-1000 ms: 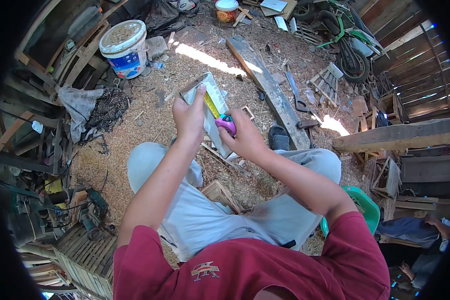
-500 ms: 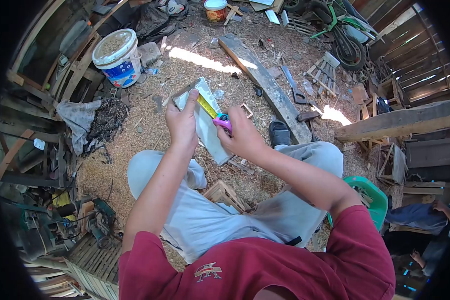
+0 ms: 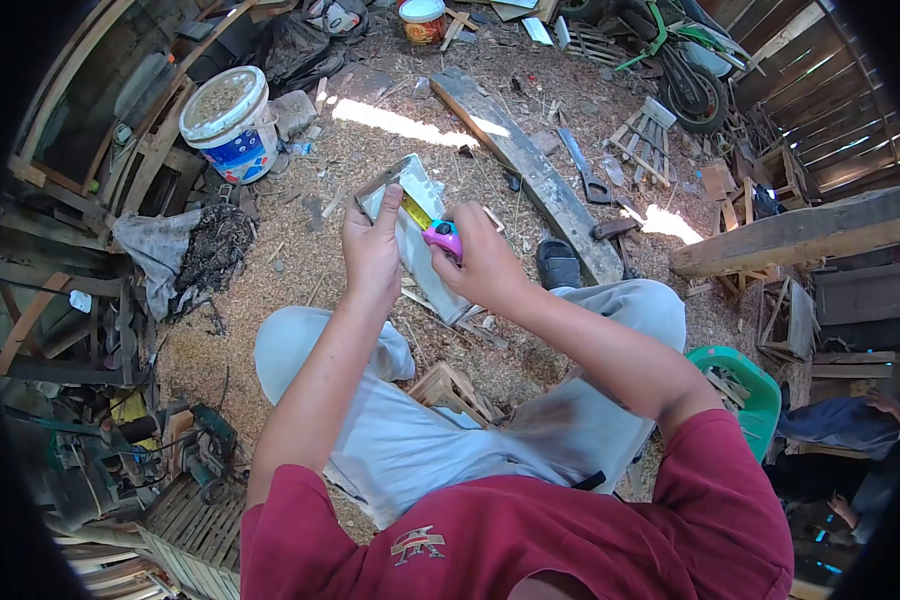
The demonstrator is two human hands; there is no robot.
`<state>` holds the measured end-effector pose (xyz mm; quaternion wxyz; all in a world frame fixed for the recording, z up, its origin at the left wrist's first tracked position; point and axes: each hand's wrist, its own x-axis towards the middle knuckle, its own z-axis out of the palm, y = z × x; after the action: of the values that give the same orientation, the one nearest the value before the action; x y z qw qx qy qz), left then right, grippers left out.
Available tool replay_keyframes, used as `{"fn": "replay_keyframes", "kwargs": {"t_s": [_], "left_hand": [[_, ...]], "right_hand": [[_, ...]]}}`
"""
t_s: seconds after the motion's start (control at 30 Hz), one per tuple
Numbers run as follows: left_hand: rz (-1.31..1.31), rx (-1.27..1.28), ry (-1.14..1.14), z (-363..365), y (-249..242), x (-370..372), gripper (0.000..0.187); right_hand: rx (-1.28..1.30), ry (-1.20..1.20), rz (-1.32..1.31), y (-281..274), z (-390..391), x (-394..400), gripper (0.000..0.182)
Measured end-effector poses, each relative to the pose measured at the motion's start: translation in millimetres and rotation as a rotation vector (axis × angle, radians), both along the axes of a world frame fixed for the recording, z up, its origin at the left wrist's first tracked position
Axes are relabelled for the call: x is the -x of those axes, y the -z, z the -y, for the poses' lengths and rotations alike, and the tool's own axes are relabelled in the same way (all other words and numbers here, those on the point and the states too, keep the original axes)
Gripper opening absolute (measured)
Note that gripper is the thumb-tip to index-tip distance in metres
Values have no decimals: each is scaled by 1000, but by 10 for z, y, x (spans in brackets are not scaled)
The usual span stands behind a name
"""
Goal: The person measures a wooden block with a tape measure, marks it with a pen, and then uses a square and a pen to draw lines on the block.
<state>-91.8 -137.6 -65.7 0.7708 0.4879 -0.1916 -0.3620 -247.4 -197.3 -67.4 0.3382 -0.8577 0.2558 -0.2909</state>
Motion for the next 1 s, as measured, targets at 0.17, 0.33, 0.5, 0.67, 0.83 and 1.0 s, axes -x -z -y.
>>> {"fn": "replay_keyframes", "kwargs": {"t_s": [0.17,0.33,0.5,0.67,0.83,1.0], "left_hand": [[-2,-15,19,-18,-10,23,30],[49,-38,-11,-2,-10,36,30],[-8,-34,-31,-23,-71,-5,30],[63,-54,-4,-49,-120,15,30],[-68,-9,12,-65,-129,-26,31],[-227,42,19,-53,-162,-153,38]], "right_hand": [[-94,10,-92,-42,20,21,39],[-80,62,-3,10,25,28,40],[-214,105,-105,-67,30,60,41],[-272,151,-19,-7,107,71,41],[-402,241,-11,23,214,95,41],[-321,171,-171,11,245,124,37]]}}
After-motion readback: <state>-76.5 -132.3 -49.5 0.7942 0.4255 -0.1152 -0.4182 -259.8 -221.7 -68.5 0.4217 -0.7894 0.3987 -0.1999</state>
